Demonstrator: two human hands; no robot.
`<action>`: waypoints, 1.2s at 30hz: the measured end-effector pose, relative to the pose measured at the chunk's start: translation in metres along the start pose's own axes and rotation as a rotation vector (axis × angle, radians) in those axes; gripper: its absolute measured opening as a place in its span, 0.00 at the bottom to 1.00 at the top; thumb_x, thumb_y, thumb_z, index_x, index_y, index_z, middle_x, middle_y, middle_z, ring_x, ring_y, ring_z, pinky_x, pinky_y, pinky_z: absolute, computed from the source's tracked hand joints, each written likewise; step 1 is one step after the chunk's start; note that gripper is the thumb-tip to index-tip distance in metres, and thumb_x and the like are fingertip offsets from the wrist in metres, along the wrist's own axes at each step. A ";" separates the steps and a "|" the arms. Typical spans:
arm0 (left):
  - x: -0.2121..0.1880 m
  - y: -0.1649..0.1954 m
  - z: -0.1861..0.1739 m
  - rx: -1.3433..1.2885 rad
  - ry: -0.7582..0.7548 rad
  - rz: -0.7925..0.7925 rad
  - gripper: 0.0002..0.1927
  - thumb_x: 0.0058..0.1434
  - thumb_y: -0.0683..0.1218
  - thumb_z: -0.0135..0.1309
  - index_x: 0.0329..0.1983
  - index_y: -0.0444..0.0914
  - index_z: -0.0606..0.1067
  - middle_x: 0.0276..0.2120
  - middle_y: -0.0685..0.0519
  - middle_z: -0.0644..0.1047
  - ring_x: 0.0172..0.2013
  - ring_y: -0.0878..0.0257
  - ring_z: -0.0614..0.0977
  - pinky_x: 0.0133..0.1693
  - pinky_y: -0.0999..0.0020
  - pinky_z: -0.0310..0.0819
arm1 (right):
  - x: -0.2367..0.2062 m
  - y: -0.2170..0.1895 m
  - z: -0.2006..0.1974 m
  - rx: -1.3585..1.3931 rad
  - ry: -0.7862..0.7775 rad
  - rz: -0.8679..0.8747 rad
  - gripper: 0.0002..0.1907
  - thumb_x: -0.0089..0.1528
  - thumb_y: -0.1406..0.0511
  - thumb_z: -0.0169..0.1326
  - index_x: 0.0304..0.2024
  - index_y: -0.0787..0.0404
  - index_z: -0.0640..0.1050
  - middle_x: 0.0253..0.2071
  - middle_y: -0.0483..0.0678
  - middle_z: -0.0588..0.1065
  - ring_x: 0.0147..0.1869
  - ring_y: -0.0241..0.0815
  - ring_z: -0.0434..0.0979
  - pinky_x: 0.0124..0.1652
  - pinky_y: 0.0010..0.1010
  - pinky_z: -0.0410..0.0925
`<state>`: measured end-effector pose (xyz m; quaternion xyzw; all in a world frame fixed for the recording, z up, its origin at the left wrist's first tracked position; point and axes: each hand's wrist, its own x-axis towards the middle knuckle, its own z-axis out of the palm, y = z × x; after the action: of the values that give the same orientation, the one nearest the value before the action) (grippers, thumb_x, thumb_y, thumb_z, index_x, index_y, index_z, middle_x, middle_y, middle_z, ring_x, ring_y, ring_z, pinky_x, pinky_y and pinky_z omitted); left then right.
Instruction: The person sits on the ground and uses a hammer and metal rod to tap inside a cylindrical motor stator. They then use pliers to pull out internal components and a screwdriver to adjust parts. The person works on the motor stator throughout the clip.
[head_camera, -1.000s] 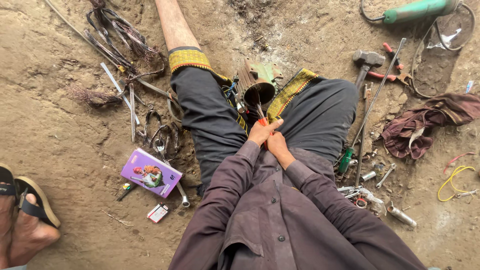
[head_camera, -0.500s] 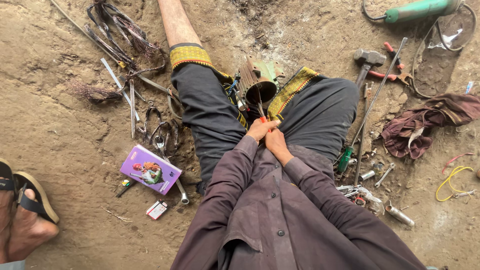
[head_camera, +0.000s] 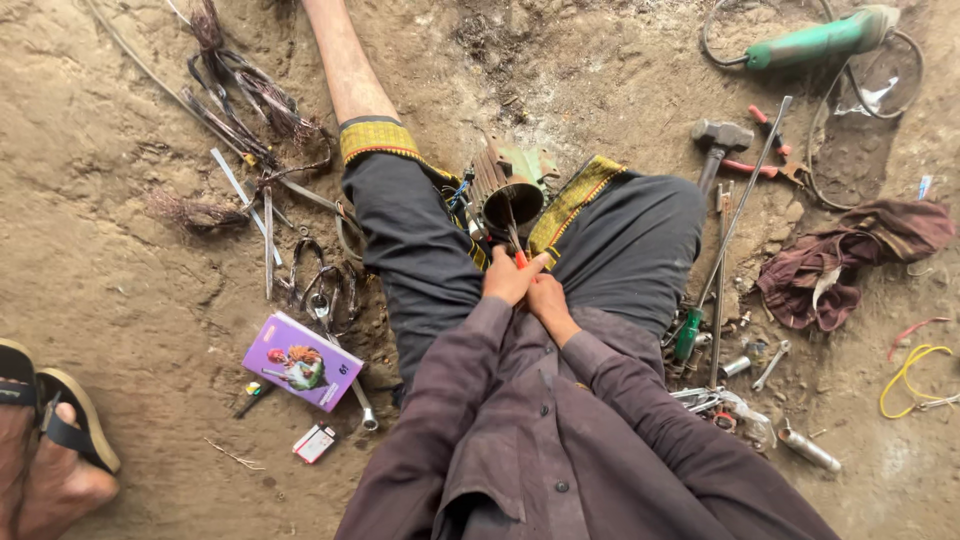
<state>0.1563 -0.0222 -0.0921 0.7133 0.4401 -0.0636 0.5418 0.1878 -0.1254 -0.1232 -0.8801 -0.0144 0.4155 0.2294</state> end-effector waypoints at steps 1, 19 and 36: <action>-0.004 0.004 -0.010 -0.003 0.008 -0.027 0.33 0.55 0.61 0.67 0.51 0.32 0.73 0.36 0.42 0.82 0.38 0.46 0.86 0.39 0.58 0.77 | 0.000 0.001 0.000 0.001 -0.018 0.034 0.25 0.62 0.49 0.51 0.40 0.63 0.84 0.40 0.63 0.80 0.50 0.63 0.80 0.48 0.49 0.71; 0.068 -0.015 -0.046 0.248 0.100 0.548 0.31 0.64 0.41 0.56 0.70 0.54 0.68 0.68 0.50 0.70 0.64 0.47 0.74 0.50 0.58 0.78 | 0.004 0.030 -0.008 0.618 -0.353 0.176 0.23 0.62 0.58 0.56 0.56 0.62 0.77 0.37 0.46 0.78 0.34 0.41 0.76 0.36 0.34 0.70; 0.068 -0.022 -0.056 0.158 0.131 0.526 0.27 0.67 0.39 0.55 0.68 0.48 0.67 0.66 0.48 0.71 0.59 0.45 0.77 0.52 0.57 0.77 | 0.018 0.004 -0.033 0.233 -0.276 0.107 0.22 0.60 0.50 0.60 0.39 0.63 0.78 0.23 0.47 0.76 0.23 0.40 0.76 0.25 0.32 0.68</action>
<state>0.1600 0.0626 -0.1239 0.8457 0.2674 0.0913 0.4527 0.2237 -0.1385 -0.1200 -0.7817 0.0496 0.5427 0.3033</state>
